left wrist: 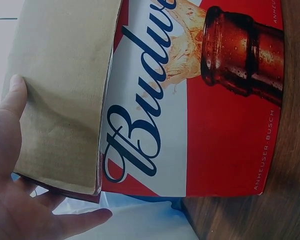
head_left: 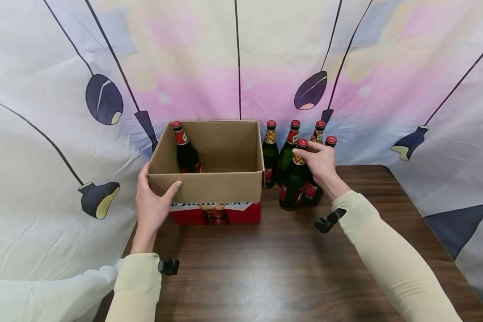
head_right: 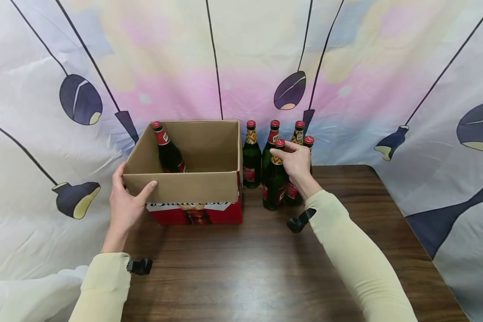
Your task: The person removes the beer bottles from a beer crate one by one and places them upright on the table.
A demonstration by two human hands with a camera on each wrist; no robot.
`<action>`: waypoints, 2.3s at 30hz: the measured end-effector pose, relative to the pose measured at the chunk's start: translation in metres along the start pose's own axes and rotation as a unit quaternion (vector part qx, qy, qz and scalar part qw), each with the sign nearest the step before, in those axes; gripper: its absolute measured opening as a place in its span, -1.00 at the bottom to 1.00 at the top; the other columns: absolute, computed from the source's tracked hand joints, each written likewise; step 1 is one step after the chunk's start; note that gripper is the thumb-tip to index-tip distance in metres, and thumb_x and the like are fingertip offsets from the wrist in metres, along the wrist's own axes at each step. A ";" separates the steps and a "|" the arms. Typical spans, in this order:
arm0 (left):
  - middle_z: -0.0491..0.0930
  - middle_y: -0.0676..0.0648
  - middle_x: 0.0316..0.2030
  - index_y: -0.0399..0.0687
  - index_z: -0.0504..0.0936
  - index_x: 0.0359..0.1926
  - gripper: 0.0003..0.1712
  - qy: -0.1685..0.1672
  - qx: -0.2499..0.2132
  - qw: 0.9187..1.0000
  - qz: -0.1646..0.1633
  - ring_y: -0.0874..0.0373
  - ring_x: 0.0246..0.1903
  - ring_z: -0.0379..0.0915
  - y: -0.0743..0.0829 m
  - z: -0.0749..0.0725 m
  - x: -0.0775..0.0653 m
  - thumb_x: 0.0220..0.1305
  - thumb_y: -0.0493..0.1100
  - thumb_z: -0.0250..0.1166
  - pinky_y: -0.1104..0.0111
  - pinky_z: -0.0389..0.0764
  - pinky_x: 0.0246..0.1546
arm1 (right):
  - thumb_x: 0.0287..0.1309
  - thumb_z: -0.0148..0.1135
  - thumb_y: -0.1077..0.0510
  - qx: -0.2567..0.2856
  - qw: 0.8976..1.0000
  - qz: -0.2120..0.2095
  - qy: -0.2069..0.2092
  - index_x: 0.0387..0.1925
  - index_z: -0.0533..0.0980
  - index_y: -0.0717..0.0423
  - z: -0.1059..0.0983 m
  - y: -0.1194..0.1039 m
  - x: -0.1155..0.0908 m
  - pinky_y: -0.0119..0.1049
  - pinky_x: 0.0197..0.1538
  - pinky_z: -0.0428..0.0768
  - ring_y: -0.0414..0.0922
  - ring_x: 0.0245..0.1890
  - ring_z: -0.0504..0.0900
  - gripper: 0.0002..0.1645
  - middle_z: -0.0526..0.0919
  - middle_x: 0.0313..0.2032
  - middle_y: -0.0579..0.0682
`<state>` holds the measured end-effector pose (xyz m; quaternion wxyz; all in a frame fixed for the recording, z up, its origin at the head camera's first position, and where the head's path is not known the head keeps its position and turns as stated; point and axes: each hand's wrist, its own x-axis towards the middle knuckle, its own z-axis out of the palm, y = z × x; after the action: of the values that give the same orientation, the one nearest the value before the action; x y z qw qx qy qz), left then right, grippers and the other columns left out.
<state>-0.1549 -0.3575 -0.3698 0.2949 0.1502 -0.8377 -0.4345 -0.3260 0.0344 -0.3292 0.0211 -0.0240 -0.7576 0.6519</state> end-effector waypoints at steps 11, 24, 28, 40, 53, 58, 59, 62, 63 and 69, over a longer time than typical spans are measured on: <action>0.21 -0.18 0.59 0.17 0.07 0.67 0.10 0.002 0.003 1.000 -0.002 -0.21 0.49 0.22 -0.001 0.002 -0.001 0.28 -0.01 0.53 -0.25 0.27 0.51 | 0.22 0.56 0.06 -0.004 1.000 -0.003 0.007 0.27 0.65 0.11 0.001 0.002 0.003 -0.36 0.00 0.57 -0.20 0.06 0.53 -0.39 0.64 -0.15 -0.24; 0.24 -0.16 0.58 0.16 0.10 0.66 0.09 0.012 0.001 1.000 0.002 -0.18 0.49 0.23 -0.001 0.002 0.001 0.27 -0.01 0.54 -0.22 0.25 0.53 | 0.23 0.56 0.04 0.001 1.000 -0.005 0.000 0.31 0.63 0.06 0.001 0.003 0.008 -0.28 0.13 0.63 -0.16 0.11 0.57 -0.37 0.67 -0.07 -0.19; 0.24 -0.16 0.58 0.16 0.10 0.66 0.09 0.011 0.001 1.000 0.000 -0.17 0.49 0.22 0.000 0.002 0.002 0.27 -0.01 0.53 -0.22 0.24 0.53 | 0.24 0.55 0.04 -0.002 1.000 -0.009 -0.003 0.32 0.63 0.06 0.002 0.003 0.011 -0.21 0.22 0.63 -0.11 0.18 0.58 -0.36 0.69 0.03 -0.09; 0.22 -0.14 0.59 0.22 0.06 0.67 0.10 0.006 -0.005 1.000 -0.009 -0.17 0.51 0.20 0.004 0.000 0.000 0.28 0.01 0.52 -0.22 0.24 0.54 | 0.27 0.52 0.06 0.013 0.999 -0.034 -0.015 0.38 0.57 0.08 0.004 0.010 0.017 -0.20 0.26 0.64 -0.05 0.26 0.60 -0.33 0.65 0.28 0.13; 0.21 -0.16 0.60 0.13 0.08 0.67 0.11 0.001 -0.012 1.000 -0.005 -0.18 0.52 0.20 0.001 0.000 -0.005 0.27 -0.01 0.54 -0.18 0.22 0.56 | 0.31 0.48 0.11 -0.019 0.997 -0.075 -0.026 0.50 0.45 -0.03 -0.001 0.003 -0.001 -0.14 0.36 0.60 -0.03 0.39 0.53 -0.23 0.57 0.40 0.10; 0.21 -0.15 0.60 0.16 0.07 0.67 0.10 0.002 -0.016 1.000 -0.003 -0.18 0.51 0.20 0.002 0.000 -0.003 0.28 0.01 0.53 -0.20 0.23 0.55 | 0.32 0.45 0.16 -0.006 0.988 -0.150 -0.023 0.53 0.40 0.04 0.000 -0.023 -0.011 -0.17 0.57 0.36 -0.08 0.55 0.38 -0.20 0.45 0.51 0.06; 0.21 -0.16 0.60 0.15 0.07 0.67 0.10 0.002 -0.015 1.000 0.000 -0.19 0.51 0.20 0.002 0.000 -0.002 0.28 0.01 0.53 -0.20 0.23 0.54 | 0.32 0.44 0.17 -0.001 0.986 -0.163 -0.021 0.53 0.41 0.05 0.001 -0.029 -0.013 -0.17 0.58 0.35 -0.09 0.55 0.39 -0.21 0.46 0.51 0.06; 0.22 -0.18 0.59 0.12 0.08 0.67 0.10 0.001 -0.013 1.000 0.007 -0.20 0.51 0.20 0.002 0.000 -0.001 0.28 0.01 0.53 -0.21 0.22 0.54 | 0.32 0.43 0.19 0.015 0.982 -0.186 -0.025 0.49 0.45 0.06 0.005 -0.046 -0.017 -0.19 0.57 0.36 -0.07 0.53 0.43 -0.26 0.50 0.48 0.07; 0.22 -0.18 0.59 0.12 0.08 0.67 0.10 0.001 -0.013 1.000 0.007 -0.20 0.51 0.20 0.002 0.000 -0.001 0.28 0.00 0.53 -0.21 0.22 0.54 | 0.32 0.43 0.19 0.020 0.981 -0.191 -0.029 0.48 0.46 0.07 0.007 -0.051 -0.019 -0.19 0.56 0.37 -0.06 0.51 0.45 -0.28 0.51 0.47 0.08; 0.22 -0.18 0.59 0.14 0.07 0.67 0.10 0.001 -0.011 1.000 0.005 -0.20 0.51 0.20 0.002 -0.001 -0.001 0.28 -0.01 0.53 -0.21 0.22 0.54 | 0.32 0.42 0.24 0.049 0.974 -0.213 -0.062 0.42 0.52 0.14 0.027 -0.078 -0.023 -0.18 0.53 0.43 -0.05 0.47 0.51 -0.35 0.57 0.42 0.11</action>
<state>-0.1535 -0.3559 -0.3681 0.2996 0.1427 -0.8333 -0.4421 -0.3052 -0.0048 -0.2564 0.1137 0.1791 -0.7127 0.6687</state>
